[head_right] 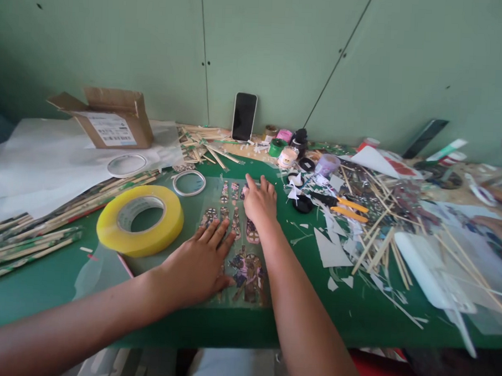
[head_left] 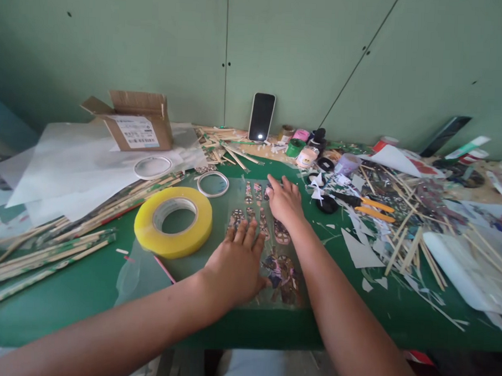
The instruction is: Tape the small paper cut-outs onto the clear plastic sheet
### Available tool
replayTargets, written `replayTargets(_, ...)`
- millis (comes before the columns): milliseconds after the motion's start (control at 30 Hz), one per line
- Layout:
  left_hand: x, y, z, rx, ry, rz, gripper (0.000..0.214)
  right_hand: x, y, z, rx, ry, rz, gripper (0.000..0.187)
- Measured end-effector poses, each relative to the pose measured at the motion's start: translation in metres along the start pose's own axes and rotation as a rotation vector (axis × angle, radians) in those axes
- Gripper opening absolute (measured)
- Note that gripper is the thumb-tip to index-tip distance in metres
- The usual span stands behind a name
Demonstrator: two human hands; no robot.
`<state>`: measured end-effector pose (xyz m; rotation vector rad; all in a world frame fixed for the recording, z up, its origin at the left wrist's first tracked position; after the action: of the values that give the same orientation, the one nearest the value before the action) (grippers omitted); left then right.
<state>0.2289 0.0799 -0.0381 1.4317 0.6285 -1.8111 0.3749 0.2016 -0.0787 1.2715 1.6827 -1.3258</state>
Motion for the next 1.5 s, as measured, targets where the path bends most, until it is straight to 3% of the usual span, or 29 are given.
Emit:
replayTargets(167,-0.002,0.000,0.004,-0.010,-0.018,0.002,0.083,-0.012,0.009,0.000,0.055,0.042,0.052,0.050)
replayTargets(333,0.001,-0.001,0.006,-0.003,0.052,0.029,0.083,-0.033,0.008,0.009,-0.020,0.155,-0.006,0.047)
replayTargets(400,0.004,-0.002,0.007,0.005,0.086,0.022,0.082,-0.032,-0.005,0.018,-0.149,0.069,-0.068,0.050)
replayTargets(467,0.007,-0.002,0.007,0.013,0.125,0.019,0.082,-0.020,-0.019,0.027,-0.228,-0.106,-0.088,0.057)
replayTargets(533,0.010,-0.003,0.008,0.023,0.176,0.024,0.083,-0.009,-0.027,0.034,-0.206,-0.230,-0.046,0.066)
replayTargets(633,0.012,-0.004,0.009,0.031,0.245,0.034,0.082,-0.001,-0.025,0.033,-0.105,-0.273,0.034,0.070)
replayTargets(767,0.014,-0.004,0.010,0.030,0.256,0.035,0.082,-0.014,-0.003,0.024,0.036,-0.199,0.079,0.065)
replayTargets(900,0.015,-0.006,0.008,0.028,0.246,0.036,0.082,-0.047,0.026,0.022,0.226,0.055,0.051,0.048)
replayTargets(967,0.014,-0.007,0.008,0.029,0.261,0.034,0.081,-0.057,0.030,0.024,0.235,0.165,0.028,0.042)
replayTargets(1200,0.004,0.011,0.036,0.148,0.355,0.011,0.059,-0.035,0.008,0.024,0.050,0.022,0.134,0.037)
replayTargets(1367,0.024,0.032,0.060,0.214,0.348,-0.003,0.074,-0.032,0.014,0.023,0.056,-0.006,0.157,0.041)
replayTargets(1500,0.034,0.037,0.069,0.196,0.390,-0.033,0.077,-0.042,0.020,0.021,0.087,0.052,-0.045,0.034)
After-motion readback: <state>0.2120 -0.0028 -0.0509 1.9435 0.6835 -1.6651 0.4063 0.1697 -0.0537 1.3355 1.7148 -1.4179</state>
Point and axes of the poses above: each hand's wrist, its own z-axis away from the middle knuckle, its own x-axis out of the palm, y = z × x, the point moved 5 cm from there along -z, towards the middle knuckle, and after that the axes turned 4 degrees about -x, right-handed, at the moved point
